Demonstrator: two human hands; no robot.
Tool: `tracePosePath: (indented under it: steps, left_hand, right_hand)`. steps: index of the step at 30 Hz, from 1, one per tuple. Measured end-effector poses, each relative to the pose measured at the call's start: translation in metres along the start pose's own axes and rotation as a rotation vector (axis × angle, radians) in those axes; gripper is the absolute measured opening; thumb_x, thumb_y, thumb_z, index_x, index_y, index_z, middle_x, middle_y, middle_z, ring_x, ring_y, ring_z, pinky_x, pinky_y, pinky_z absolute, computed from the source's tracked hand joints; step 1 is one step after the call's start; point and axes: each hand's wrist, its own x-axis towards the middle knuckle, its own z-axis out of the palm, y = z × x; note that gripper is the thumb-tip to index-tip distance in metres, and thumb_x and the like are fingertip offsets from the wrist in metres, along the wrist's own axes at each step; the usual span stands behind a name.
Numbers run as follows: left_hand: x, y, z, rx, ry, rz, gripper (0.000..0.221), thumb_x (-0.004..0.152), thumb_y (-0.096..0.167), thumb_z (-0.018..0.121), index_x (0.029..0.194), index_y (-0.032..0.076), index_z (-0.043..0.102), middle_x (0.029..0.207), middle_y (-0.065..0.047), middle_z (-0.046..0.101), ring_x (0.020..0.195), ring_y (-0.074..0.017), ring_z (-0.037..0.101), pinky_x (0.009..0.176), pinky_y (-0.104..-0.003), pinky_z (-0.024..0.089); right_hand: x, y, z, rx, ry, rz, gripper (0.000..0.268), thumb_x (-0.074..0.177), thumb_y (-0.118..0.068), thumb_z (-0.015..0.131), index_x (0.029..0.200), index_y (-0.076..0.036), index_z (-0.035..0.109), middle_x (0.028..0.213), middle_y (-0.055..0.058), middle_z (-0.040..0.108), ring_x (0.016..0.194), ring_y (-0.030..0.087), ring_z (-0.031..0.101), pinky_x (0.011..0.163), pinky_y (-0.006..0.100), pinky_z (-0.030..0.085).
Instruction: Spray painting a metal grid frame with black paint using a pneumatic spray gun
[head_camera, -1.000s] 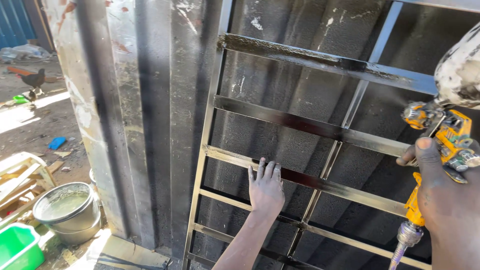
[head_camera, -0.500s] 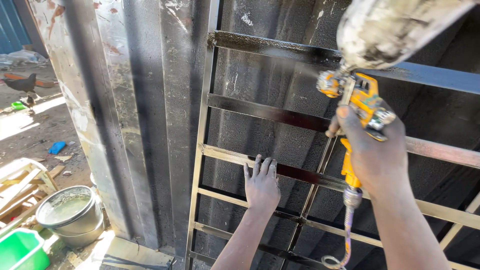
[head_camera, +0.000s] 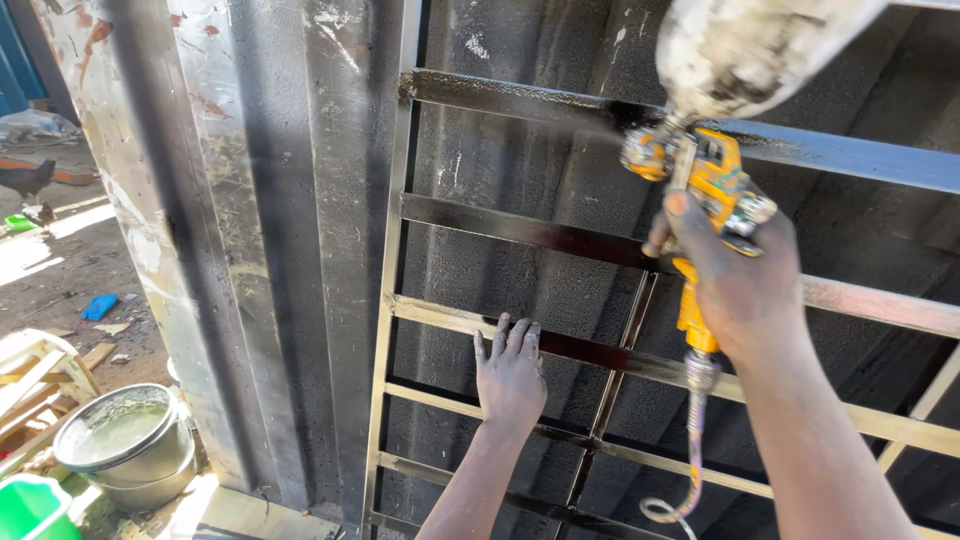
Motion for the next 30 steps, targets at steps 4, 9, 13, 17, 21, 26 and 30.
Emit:
tracePosePath:
  steps: [4, 9, 13, 17, 21, 26, 30]
  left_hand:
    - [0.0, -0.003, 0.004, 0.009, -0.049, -0.005, 0.051, 0.1, 0.023, 0.048, 0.15, 0.015, 0.047, 0.16, 0.0, 0.042, 0.156, -0.0267, 0.019, 0.124, -0.061, 0.01]
    - [0.0, -0.01, 0.015, 0.049, 0.069, 0.034, 0.051, 0.093, 0.02, 0.054, 0.143, 0.016, 0.054, 0.155, 0.0, 0.049, 0.153, -0.027, 0.028, 0.122, -0.063, 0.016]
    - [-0.001, -0.005, 0.003, 0.04, -0.001, 0.015, 0.052, 0.096, 0.022, 0.051, 0.148, 0.016, 0.049, 0.159, -0.001, 0.045, 0.156, -0.0256, 0.023, 0.125, -0.06, 0.011]
    - [-0.002, -0.008, 0.009, 0.071, 0.057, 0.013, 0.052, 0.096, 0.025, 0.052, 0.147, 0.016, 0.051, 0.156, 0.001, 0.048, 0.155, -0.0245, 0.028, 0.124, -0.06, 0.018]
    - [-0.002, -0.002, -0.003, 0.065, 0.018, -0.026, 0.052, 0.099, 0.031, 0.05, 0.149, 0.017, 0.049, 0.157, 0.001, 0.048, 0.156, -0.0233, 0.028, 0.125, -0.061, 0.019]
    - [-0.002, -0.011, 0.012, 0.114, 0.089, -0.016, 0.053, 0.094, 0.035, 0.052, 0.145, 0.021, 0.054, 0.154, 0.005, 0.052, 0.155, -0.0206, 0.033, 0.125, -0.06, 0.022]
    - [0.001, -0.011, 0.008, 0.161, -0.034, -0.088, 0.058, 0.097, 0.038, 0.043, 0.153, 0.022, 0.045, 0.163, 0.007, 0.041, 0.16, -0.0184, 0.023, 0.128, -0.057, 0.016]
  right_hand:
    - [-0.018, -0.003, -0.045, -0.072, 0.097, 0.086, 0.008, 0.11, -0.013, 0.062, 0.109, -0.005, 0.063, 0.085, 0.006, 0.065, 0.074, 0.014, 0.063, 0.077, 0.028, 0.058]
    - [-0.038, -0.001, -0.112, -0.283, 0.196, 0.077, 0.024, 0.118, -0.014, 0.058, 0.096, -0.005, 0.06, 0.086, 0.006, 0.063, 0.082, 0.014, 0.062, 0.088, 0.029, 0.055]
    - [-0.054, -0.001, -0.163, -0.326, 0.316, 0.092, 0.021, 0.119, -0.015, 0.06, 0.103, -0.002, 0.06, 0.088, 0.009, 0.064, 0.08, 0.018, 0.064, 0.09, 0.033, 0.061]
    - [-0.065, 0.011, -0.227, -0.412, 0.401, 0.066, 0.021, 0.124, -0.017, 0.061, 0.107, -0.003, 0.062, 0.09, 0.008, 0.065, 0.079, 0.015, 0.064, 0.089, 0.029, 0.06]
    - [-0.076, 0.013, -0.279, -0.506, 0.498, 0.075, 0.021, 0.128, -0.017, 0.057, 0.11, -0.008, 0.062, 0.091, 0.002, 0.063, 0.076, 0.014, 0.063, 0.089, 0.028, 0.061]
    - [-0.074, 0.008, -0.334, -0.517, 0.591, 0.096, 0.018, 0.125, -0.018, 0.061, 0.112, -0.006, 0.064, 0.09, 0.004, 0.065, 0.082, 0.011, 0.064, 0.086, 0.026, 0.063]
    - [-0.068, 0.01, -0.389, -0.58, 0.638, 0.111, 0.014, 0.123, -0.021, 0.06, 0.114, -0.011, 0.062, 0.086, 0.001, 0.065, 0.077, 0.009, 0.063, 0.086, 0.025, 0.053]
